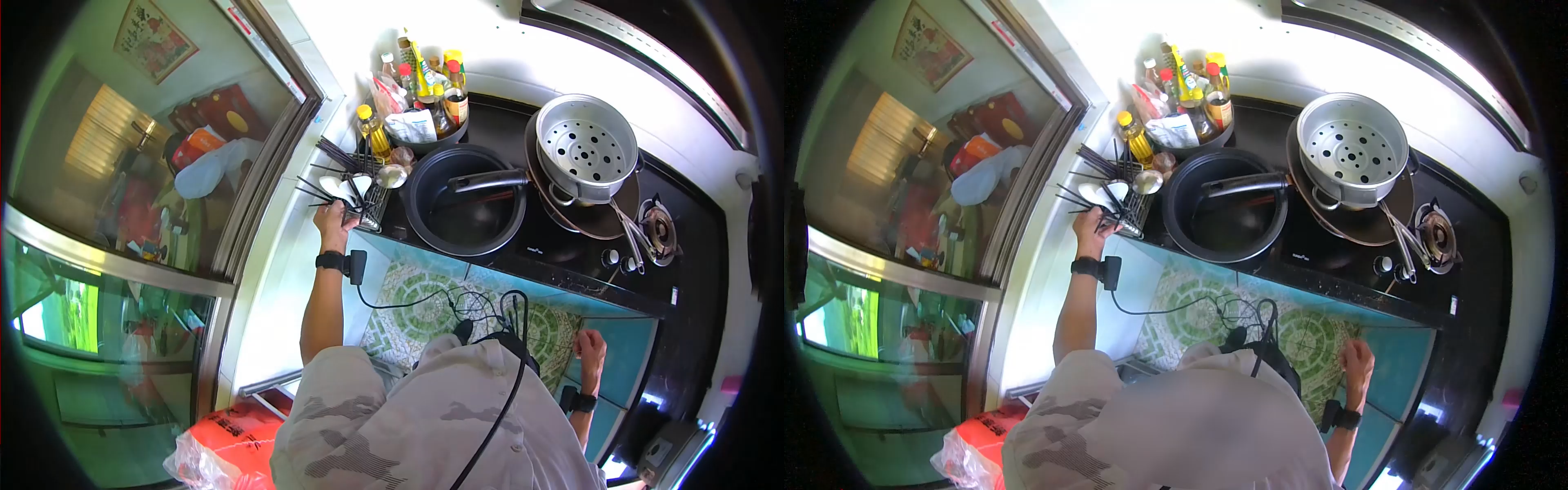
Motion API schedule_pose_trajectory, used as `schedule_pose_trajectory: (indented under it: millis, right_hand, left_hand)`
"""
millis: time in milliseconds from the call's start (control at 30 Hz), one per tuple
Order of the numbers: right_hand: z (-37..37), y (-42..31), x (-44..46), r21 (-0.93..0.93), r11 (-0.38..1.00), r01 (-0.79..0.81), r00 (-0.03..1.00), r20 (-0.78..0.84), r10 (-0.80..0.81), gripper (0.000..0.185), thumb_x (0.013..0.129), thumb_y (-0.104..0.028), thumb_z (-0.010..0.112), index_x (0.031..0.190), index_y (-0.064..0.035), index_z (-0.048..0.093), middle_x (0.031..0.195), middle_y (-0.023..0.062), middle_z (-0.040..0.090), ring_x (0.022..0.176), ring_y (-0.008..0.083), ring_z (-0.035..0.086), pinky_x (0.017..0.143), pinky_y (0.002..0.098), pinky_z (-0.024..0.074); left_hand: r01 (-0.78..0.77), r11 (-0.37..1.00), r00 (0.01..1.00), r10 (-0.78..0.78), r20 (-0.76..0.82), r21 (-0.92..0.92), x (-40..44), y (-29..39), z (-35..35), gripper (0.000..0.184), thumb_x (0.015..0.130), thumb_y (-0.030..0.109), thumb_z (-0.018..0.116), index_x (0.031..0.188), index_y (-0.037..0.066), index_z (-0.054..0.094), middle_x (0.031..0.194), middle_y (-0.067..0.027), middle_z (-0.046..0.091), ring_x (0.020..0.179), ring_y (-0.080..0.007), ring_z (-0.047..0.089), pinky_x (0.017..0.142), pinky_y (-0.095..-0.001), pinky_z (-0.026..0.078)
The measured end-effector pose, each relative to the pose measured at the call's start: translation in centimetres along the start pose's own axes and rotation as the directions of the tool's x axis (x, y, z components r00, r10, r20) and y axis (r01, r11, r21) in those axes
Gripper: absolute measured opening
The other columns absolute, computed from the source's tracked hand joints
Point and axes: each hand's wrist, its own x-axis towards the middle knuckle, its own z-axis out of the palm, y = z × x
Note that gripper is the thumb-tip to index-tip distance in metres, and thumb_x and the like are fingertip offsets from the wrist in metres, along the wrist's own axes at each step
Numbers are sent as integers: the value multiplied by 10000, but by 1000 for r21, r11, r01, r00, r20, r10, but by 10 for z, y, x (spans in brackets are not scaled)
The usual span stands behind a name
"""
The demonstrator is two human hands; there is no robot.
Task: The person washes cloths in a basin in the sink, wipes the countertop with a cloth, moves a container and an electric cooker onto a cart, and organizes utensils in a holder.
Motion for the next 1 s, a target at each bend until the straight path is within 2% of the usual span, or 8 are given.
schedule_pose_trajectory:
  millis: [367, 467, 567, 633, 667, 700, 767, 1000]
  right_hand:
    - [8, 7, 4, -28, 1000, -2, 1000, -20, 1, 164, 873, -187, 557, 830, -33, 593, 650, 25, 556, 533, 74, 494, 464, 215, 375]
    - [13, 27, 13, -137, 986, 91, 995, -27, -95, 161, 858, -167, 552, 812, -18, 589, 612, 26, 535, 531, 81, 482, 462, 230, 366]
    - [26, 4, 7, -377, 922, 87, 988, -84, -128, 159, 805, -157, 527, 793, -34, 628, 623, 25, 560, 569, 104, 511, 512, 268, 411]
    - [24, -12, -3, -379, 924, 42, 991, -100, -86, 172, 799, -179, 552, 843, -30, 625, 712, 167, 604, 633, 248, 582, 596, 370, 463]
    - [21, -6, -5, -363, 925, 116, 982, -101, -162, 172, 796, -181, 550, 842, -31, 621, 726, 172, 610, 655, 265, 596, 608, 388, 471]
    - [19, 5, -3, -293, 939, 179, 970, -106, -218, 174, 793, -178, 546, 843, -28, 618, 746, 190, 614, 692, 310, 616, 626, 409, 479]
    - [13, 14, -3, -338, 922, 191, 961, -128, -247, 167, 796, -169, 534, 822, -23, 611, 761, 201, 618, 722, 349, 624, 633, 426, 485]
    - [-24, 58, -35, -315, 936, 160, 959, -173, -223, 137, 777, -132, 510, 776, -26, 597, 734, 201, 612, 710, 383, 610, 618, 448, 477]
  left_hand:
    - [71, 997, 997, -71, 16, -43, 12, 9, 27, 227, 765, 73, 599, 925, 64, 439, 777, -81, 531, 579, -232, 590, 496, -433, 577]
    - [12, 999, 975, -5, 221, -29, 27, -11, -8, 265, 856, 132, 536, 1095, 63, 443, 981, -134, 524, 799, -301, 607, 641, -471, 590]
    - [-409, 913, 680, 295, 671, 14, 33, -40, -67, 373, 929, 58, 335, 1301, 63, 336, 1228, -139, 443, 1072, -293, 523, 917, -477, 505]
    - [-428, 879, 825, 283, 489, 212, 21, -50, -85, 457, 933, 141, 373, 1372, 55, 284, 1327, -150, 415, 1162, -303, 489, 995, -451, 417]
    - [36, 999, 994, -39, 103, 32, -23, -17, -43, 504, 913, 292, 462, 1341, 47, 360, 1324, -130, 441, 1213, -296, 460, 972, -400, 406]
    - [0, 992, 992, -15, 123, 123, -29, -30, -49, 549, 874, 406, 522, 1280, 47, 436, 1270, -130, 487, 1144, -272, 503, 911, -354, 434]
    - [136, 985, 981, -148, 125, 102, -24, -68, -63, 430, 858, 303, 579, 1199, 60, 479, 1113, -111, 549, 902, -198, 529, 763, -298, 476]
    - [319, 880, 866, -422, 270, 351, -139, -148, -6, 228, 801, 176, 591, 998, 83, 527, 938, -86, 566, 696, -158, 509, 586, -258, 450]
